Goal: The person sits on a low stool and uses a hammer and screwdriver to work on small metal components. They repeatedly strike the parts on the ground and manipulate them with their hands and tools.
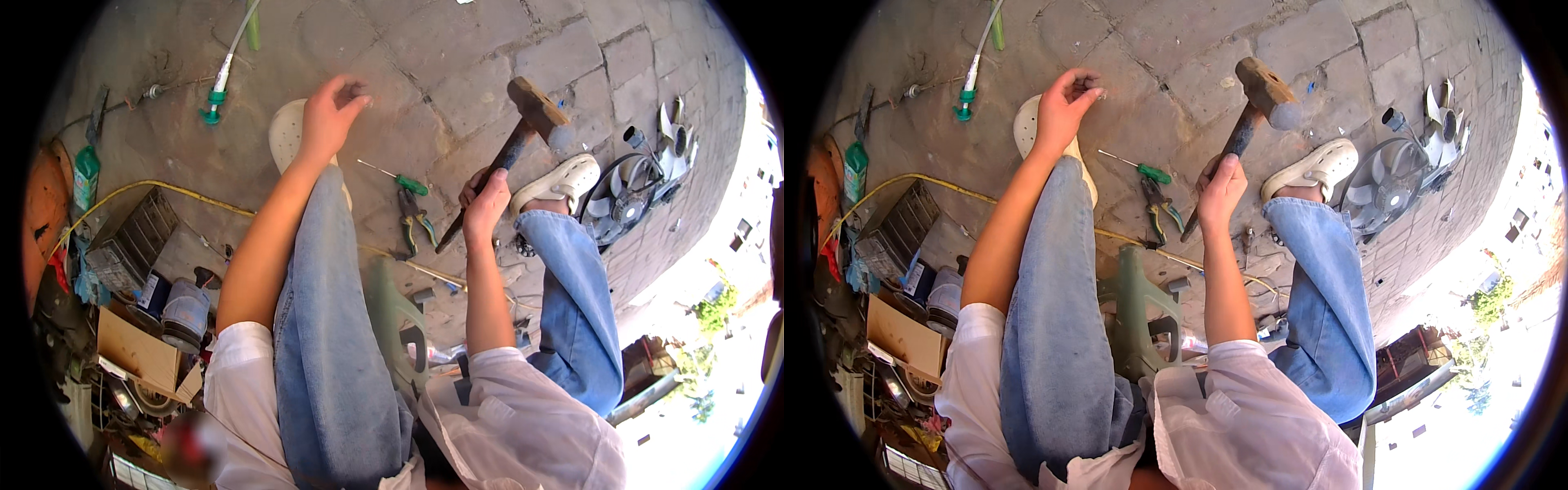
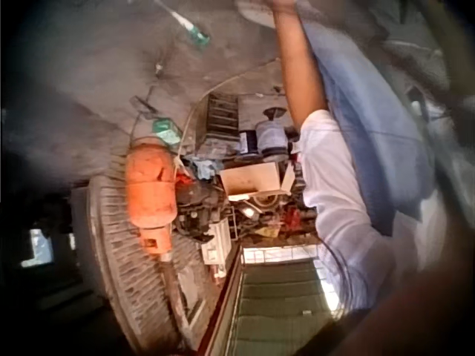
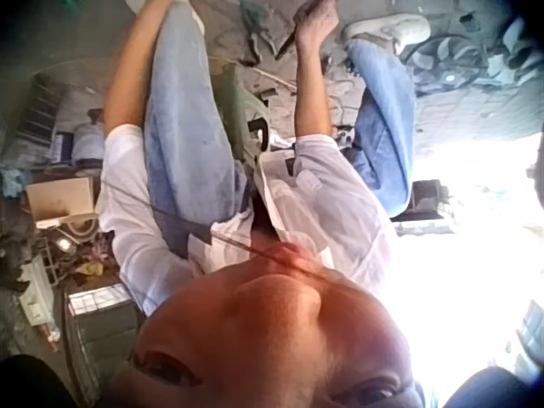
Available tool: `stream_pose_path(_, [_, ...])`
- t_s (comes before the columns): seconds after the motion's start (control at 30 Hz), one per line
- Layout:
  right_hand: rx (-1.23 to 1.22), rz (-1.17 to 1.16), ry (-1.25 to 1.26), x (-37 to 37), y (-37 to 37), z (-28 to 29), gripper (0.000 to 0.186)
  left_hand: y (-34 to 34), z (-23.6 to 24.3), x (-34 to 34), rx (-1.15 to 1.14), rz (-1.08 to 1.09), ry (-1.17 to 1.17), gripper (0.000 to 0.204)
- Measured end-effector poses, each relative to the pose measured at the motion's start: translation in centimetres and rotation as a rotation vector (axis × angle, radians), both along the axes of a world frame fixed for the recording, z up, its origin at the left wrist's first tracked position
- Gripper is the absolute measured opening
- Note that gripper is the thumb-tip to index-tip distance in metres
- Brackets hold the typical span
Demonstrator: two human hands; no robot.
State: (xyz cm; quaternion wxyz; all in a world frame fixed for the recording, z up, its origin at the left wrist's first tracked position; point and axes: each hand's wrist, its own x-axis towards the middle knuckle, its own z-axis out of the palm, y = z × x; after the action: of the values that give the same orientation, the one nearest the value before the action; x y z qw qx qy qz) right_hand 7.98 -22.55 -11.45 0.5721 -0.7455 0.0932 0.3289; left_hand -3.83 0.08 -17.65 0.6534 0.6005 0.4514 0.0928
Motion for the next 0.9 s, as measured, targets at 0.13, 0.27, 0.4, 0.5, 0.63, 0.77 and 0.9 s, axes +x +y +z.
stream_pose_path(0.13, [-0.279, 0.194, -0.184, -0.6, -0.4, -3.1, 0.054, 0.1, -0.3, 0.7, -0.026, 0.027, -0.014, 0.023])
stream_pose_path(0.27, [-0.297, 0.262, 0.005, 0.7, 0.5, -3.2, 0.053, -0.3, -0.7, 0.3, -0.057, 0.075, -0.036, 0.021])
stream_pose_path(0.4, [-0.023, 0.085, 0.078, 0.3, 0.2, -0.7, 0.051, -0.5, -0.8, 0.0, 0.058, -0.093, 0.047, 0.021])
stream_pose_path(0.5, [-0.022, 0.021, -0.086, -1.1, 0.4, -0.8, 0.051, -0.8, -1.1, 0.2, 0.025, -0.009, -0.007, 0.02])
stream_pose_path(0.63, [-0.394, 0.272, -0.17, -0.2, 0.8, -4.8, 0.051, -0.5, -0.7, 1.8, 0.047, 0.044, -0.041, 0.02])
stream_pose_path(0.77, [-0.166, 0.104, 0.093, 0.4, -0.2, -1.7, 0.053, -1.0, 0.0, 2.7, 0.11, -0.007, -0.032, 0.021])
stream_pose_path(0.9, [-0.101, 0.009, -0.033, -0.6, -2.5, -1.7, 0.051, -1.5, 0.2, 4.1, 0.11, -0.131, 0.014, 0.021])
